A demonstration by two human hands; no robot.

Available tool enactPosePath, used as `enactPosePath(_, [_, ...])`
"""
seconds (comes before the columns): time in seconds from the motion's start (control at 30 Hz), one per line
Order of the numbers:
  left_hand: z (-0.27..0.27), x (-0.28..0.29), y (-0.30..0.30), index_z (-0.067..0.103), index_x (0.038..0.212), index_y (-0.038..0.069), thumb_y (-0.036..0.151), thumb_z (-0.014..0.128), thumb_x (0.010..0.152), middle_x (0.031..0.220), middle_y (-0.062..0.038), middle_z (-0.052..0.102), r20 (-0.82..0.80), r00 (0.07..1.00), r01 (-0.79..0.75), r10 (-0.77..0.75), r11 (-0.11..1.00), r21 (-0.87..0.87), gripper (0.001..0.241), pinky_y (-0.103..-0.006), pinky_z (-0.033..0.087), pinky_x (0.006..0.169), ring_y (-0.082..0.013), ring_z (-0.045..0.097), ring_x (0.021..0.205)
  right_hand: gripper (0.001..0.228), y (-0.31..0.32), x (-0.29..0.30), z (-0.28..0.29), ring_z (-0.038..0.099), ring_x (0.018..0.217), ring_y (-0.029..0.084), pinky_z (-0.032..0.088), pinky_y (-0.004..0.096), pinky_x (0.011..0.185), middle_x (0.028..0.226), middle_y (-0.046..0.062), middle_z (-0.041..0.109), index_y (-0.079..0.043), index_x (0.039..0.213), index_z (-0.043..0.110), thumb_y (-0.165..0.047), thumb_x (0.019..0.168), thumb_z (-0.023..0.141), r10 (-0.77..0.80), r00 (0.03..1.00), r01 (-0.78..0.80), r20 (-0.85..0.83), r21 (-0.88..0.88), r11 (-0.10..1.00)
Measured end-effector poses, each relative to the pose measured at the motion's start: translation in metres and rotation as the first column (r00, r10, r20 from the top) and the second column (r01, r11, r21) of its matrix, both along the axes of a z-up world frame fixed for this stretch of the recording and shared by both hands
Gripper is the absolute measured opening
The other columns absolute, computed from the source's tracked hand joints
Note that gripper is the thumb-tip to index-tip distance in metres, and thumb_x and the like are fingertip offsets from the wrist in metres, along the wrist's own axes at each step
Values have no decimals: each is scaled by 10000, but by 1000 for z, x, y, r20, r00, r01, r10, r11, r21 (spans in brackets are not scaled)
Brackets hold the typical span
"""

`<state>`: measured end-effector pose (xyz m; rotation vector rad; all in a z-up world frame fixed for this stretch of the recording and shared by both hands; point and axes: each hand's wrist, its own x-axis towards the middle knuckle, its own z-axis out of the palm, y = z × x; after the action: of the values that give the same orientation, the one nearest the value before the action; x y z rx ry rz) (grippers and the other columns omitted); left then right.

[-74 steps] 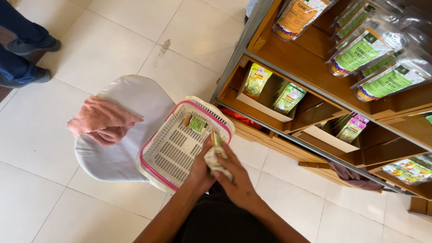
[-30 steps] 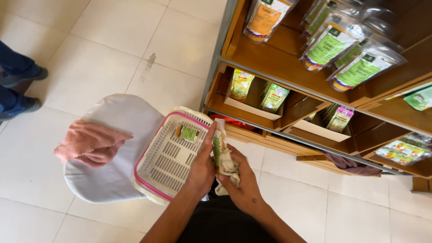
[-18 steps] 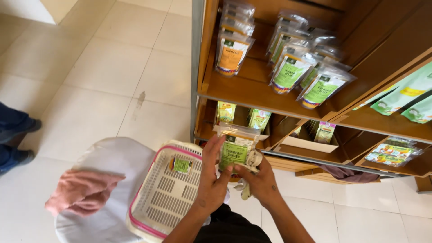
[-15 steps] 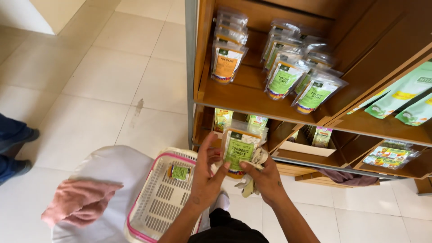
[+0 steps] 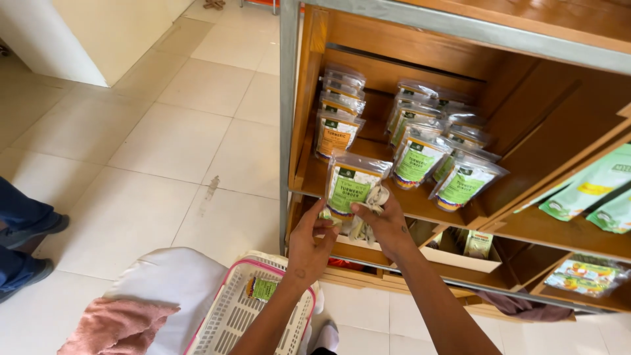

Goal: The recorder is organizing and cleaning spice packets and jars on a wooden shelf, using a cloth to wipe them before placing some in a basket and rearranging others on the shelf.

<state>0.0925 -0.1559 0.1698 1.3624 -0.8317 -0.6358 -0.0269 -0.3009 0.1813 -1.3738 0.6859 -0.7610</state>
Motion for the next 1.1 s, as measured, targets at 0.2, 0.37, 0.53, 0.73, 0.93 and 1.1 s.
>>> enactPosePath(0.2, [1,12,-9,402,1528,54,63,721,890,1437,-151,579,118,991,-44,55,994,-98,714,-336,569,894,-223,657,1132,458,-48,47,-13,683,1035,158,581,342,887,1161,66,723,-20,1312,557,-33,899,754,87,995,-85,37,-66,994])
enactPosePath(0.37, [-31,16,8,482,1461,74,90,707,904,1520,-147,518,61,996,-63,66,997,-40,601,-337,566,904,-230,671,1141,491,-69,71,-7,696,953,168,604,350,764,1116,68,721,-52,1320,533,-42,878,746,65,998,-65,8,-21,998])
enactPosePath(0.53, [-47,14,25,559,1394,90,112,682,914,1458,-125,594,-22,996,-80,81,995,57,497,-328,564,895,-206,681,1102,468,-82,81,-18,698,936,154,611,340,752,1121,67,717,-42,1303,548,-40,880,749,76,997,-76,9,-16,997])
enactPosePath(0.73, [-47,12,33,592,1353,88,110,699,910,1320,-101,673,11,997,-83,82,993,81,457,-327,564,889,-188,679,1039,424,-77,80,-13,664,876,142,568,321,752,1039,72,736,-11,1235,639,-132,874,825,-51,992,18,-112,-280,960])
enactPosePath(0.93, [-59,8,38,607,1339,77,107,711,914,1171,-93,703,-7,997,-75,76,993,89,439,-301,575,848,-170,689,990,496,-76,74,-8,712,899,145,591,335,775,1033,86,763,6,1219,623,-213,836,849,-140,969,29,-205,-464,885])
enactPosePath(1.1, [-78,3,39,614,1365,60,84,711,918,1017,-107,718,-112,994,-1,16,991,134,458,-269,557,800,-136,651,903,575,-72,64,0,723,937,170,585,344,801,1075,118,757,6,1272,587,-202,809,858,-217,954,73,-208,-542,837])
